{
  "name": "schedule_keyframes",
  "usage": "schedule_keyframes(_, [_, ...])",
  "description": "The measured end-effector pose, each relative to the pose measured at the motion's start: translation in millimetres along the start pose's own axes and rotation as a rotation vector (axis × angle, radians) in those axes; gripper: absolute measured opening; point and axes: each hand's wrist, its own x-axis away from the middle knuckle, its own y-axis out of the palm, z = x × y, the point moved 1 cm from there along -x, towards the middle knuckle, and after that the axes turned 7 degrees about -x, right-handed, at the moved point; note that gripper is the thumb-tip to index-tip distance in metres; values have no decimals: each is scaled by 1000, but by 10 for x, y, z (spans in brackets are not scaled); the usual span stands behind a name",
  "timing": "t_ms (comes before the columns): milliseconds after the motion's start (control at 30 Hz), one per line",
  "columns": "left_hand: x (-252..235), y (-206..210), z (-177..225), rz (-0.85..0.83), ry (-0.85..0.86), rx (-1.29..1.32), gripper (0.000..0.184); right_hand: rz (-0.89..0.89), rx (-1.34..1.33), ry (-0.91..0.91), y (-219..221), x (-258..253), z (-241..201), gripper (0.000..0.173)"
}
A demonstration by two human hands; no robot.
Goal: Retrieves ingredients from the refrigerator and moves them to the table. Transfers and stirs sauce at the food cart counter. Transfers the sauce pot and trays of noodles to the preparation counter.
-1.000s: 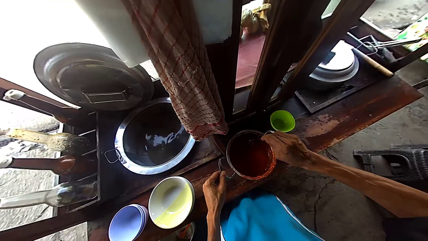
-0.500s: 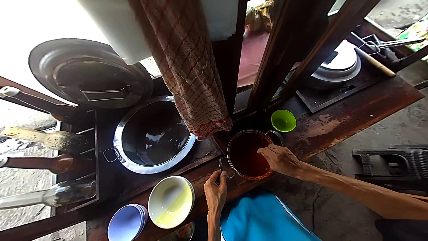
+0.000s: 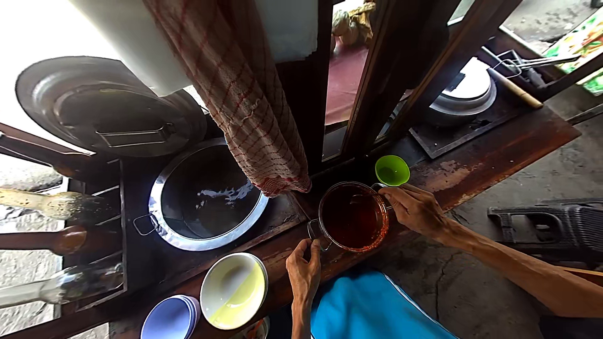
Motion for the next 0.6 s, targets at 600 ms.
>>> schedule_keyframes(600, [17, 11, 110, 10, 9, 13, 19, 38, -32, 53, 15, 43, -41, 26])
